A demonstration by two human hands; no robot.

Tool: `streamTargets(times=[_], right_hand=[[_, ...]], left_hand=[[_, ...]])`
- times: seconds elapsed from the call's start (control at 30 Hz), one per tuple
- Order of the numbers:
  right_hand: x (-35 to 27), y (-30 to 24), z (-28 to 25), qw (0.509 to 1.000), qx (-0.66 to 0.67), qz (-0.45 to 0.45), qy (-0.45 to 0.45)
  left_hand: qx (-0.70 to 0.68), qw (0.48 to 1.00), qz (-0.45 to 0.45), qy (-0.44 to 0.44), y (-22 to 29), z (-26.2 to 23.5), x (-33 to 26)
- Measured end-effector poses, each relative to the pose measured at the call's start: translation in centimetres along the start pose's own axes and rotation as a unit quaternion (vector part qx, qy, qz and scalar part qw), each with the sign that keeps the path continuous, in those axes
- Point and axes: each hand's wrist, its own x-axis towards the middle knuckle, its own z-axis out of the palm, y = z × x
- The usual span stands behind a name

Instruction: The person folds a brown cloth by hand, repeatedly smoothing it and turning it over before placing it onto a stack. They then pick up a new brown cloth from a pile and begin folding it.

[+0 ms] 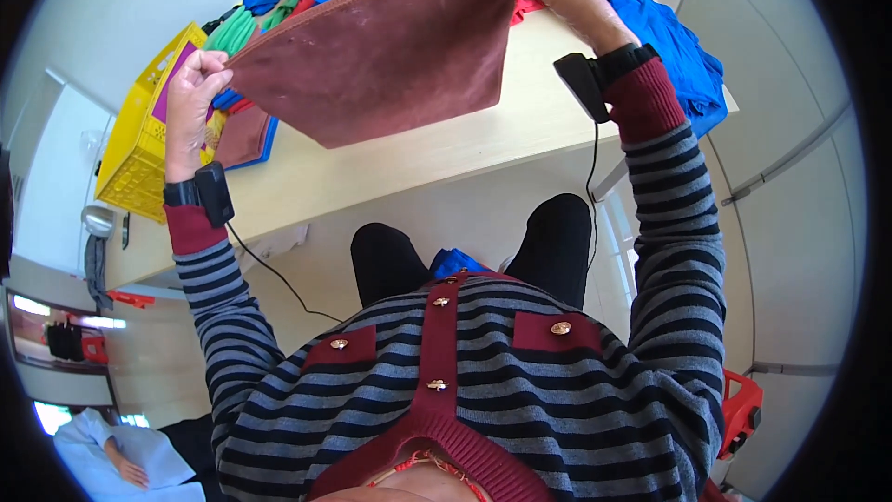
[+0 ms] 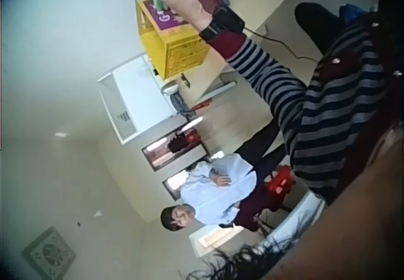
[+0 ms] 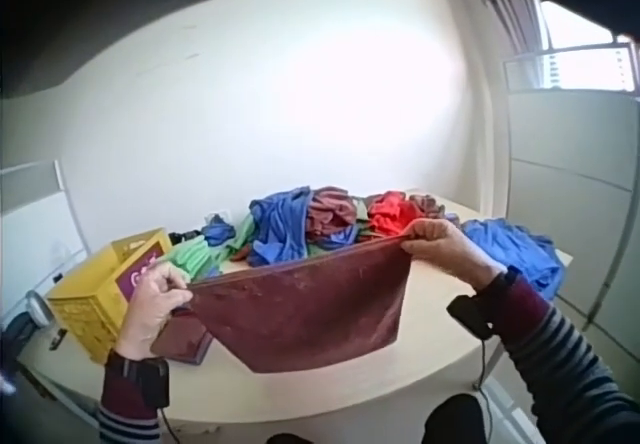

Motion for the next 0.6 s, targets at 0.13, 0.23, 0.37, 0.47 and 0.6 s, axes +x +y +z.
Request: streamTargets(times=[0.13,0.23,0.37,0.47,0.6], right_hand=[[0.1,0.9,-0.7,0.999,0.019,0.024,0.039],[0.6,1.5,-1.0,0.999,0.010,-0.003,0.042],[0.9,1.4,-1.2,0.999,0.013,0.000,0.033],[1.1,0.5,-0.9,0.999,0.012,0.016,0.026],[0.7,-0.4,0.3,0.999,-0.023,0.009,0.024]], left_hand=[[0.004,1.000,0.015,-0.003,-0.2,0.0,0.4],[-0.005,1.000,0.026,-0.010,-0.5,-0.2,0.5],[-0.002,0.999,0.041,-0.010,-0.7,-0.4,0.6],[0.024,0.999,0.004,-0.022,-0.6,-0.7,0.7],[0.002,1.000,0.023,-0.006,-0.4,-0.2,0.2]])
